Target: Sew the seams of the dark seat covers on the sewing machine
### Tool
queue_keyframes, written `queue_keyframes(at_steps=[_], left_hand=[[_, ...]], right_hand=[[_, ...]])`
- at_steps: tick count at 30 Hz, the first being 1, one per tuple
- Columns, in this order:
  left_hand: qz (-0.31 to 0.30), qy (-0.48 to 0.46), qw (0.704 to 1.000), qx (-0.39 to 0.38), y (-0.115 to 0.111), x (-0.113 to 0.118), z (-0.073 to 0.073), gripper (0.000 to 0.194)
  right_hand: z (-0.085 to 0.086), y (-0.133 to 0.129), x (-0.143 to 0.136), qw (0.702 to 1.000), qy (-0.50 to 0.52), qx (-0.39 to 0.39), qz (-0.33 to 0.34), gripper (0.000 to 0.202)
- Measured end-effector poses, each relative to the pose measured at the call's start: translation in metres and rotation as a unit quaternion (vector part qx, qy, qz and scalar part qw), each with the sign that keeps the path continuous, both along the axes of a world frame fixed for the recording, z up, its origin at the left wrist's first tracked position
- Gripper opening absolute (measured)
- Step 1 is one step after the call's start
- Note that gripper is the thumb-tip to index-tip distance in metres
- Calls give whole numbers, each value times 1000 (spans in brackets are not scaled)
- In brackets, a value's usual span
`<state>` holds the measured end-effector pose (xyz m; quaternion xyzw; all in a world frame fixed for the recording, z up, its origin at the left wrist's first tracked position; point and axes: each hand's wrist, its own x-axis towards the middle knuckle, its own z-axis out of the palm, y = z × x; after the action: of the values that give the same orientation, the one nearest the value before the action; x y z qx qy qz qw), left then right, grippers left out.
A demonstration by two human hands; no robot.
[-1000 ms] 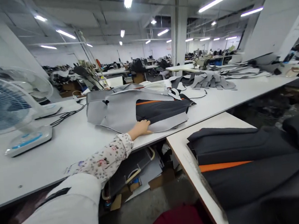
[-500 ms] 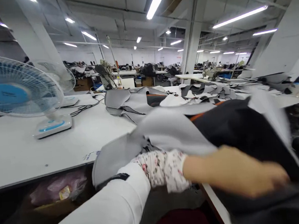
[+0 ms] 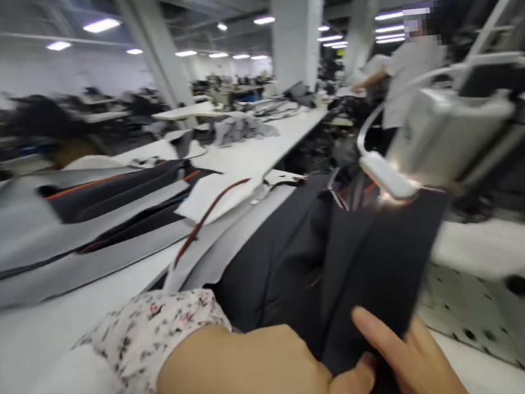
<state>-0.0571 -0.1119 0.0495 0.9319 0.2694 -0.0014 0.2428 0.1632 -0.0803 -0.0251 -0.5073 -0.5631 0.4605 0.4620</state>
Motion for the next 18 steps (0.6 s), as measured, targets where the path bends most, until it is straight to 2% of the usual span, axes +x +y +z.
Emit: queue_keyframes(at_steps=[2, 4, 5, 7, 8, 9, 11, 13, 16, 18], left_hand=[[-32, -25, 999, 25, 10, 15, -16, 45], [-46, -135, 987, 73, 30, 30, -34, 26], [-16, -218, 969, 118, 44, 37, -42, 26], [106, -352, 900, 235, 78, 49, -53, 27], [160, -379, 869, 275, 96, 54, -57, 26], [187, -380, 857, 293, 112, 60, -61, 26], [165, -351, 877, 284, 136, 71, -68, 29], [132, -330, 898, 258, 149, 82, -76, 27], [121, -302, 909, 262, 155, 89, -87, 27], [116, -287, 910, 275, 159, 86, -91, 29]], right_hand=[[1, 2, -1, 999, 4, -46, -13, 41], [-10, 1, 0, 999, 1, -47, -23, 47], [-20, -4, 2, 999, -8, -33, -33, 48], [-46, -23, 9, 996, -30, -8, -85, 48], [-60, -36, 14, 992, -35, -16, -117, 48], [-72, -49, 19, 987, -30, -32, -156, 45], [-88, -67, 29, 977, -19, -63, -203, 40], [-91, -68, 35, 965, 16, -101, -241, 44], [-80, -40, 34, 935, 105, -173, -292, 61], [-71, -15, 28, 915, 182, -221, -284, 63]])
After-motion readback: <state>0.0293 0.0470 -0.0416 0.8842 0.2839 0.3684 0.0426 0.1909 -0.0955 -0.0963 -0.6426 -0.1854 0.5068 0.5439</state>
